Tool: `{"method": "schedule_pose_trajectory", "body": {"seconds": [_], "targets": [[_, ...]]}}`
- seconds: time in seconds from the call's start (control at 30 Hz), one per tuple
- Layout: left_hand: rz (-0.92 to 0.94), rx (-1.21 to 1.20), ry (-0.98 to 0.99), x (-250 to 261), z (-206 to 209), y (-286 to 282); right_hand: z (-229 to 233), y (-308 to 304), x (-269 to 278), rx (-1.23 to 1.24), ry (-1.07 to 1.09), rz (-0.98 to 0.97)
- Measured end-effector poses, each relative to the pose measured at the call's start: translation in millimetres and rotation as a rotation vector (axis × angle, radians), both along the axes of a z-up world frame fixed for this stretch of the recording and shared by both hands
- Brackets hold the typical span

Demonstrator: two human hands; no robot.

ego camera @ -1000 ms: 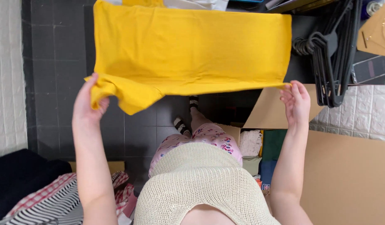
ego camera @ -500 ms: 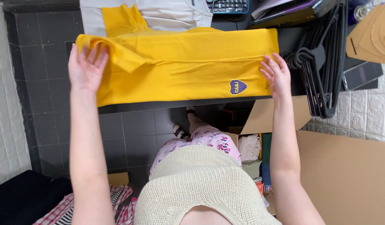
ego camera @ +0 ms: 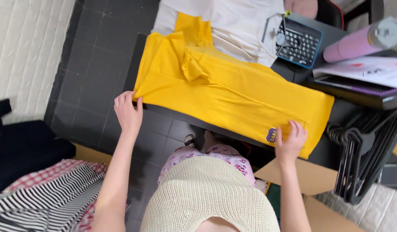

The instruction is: Folding t-shirts and packing them into a cardboard box for shipping or storage.

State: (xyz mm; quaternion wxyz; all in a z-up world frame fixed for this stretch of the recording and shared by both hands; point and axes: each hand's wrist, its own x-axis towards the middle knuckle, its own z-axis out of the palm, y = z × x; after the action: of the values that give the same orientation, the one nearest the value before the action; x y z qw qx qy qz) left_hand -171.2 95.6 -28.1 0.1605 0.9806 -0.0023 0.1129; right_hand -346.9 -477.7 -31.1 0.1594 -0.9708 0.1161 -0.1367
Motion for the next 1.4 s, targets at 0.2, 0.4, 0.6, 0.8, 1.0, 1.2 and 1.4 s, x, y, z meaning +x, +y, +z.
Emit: {"method": "schedule_pose_trajectory", "body": {"seconds": [0.2,0.4,0.6,0.8,1.0,1.2,1.4], "targets": [[0.118,0.008,0.039,-4,0,4,7,115,130,0.121,-0.114,0.34],[0.181,0.026,0.129,-2,14,0,10,213,239,0.143,-0.009,0.606],[0.248,0.01,0.111,-5,15,1,21,198,301,0.506,0.061,0.37],[0.315,-0.037,0.109,-10,19,-9,30,208,371,0.413,0.096,0.589],[0.375,-0.127,0.133,-12,34,-19,42,275,432,0.159,0.346,1.037],[0.407,-0.117,0.133,-14,32,-18,-6,282,477,-0.034,0.384,1.116],[0.475,-0.284,0.149,-8,38,-13,73,246,403,0.206,0.017,1.069]]}}
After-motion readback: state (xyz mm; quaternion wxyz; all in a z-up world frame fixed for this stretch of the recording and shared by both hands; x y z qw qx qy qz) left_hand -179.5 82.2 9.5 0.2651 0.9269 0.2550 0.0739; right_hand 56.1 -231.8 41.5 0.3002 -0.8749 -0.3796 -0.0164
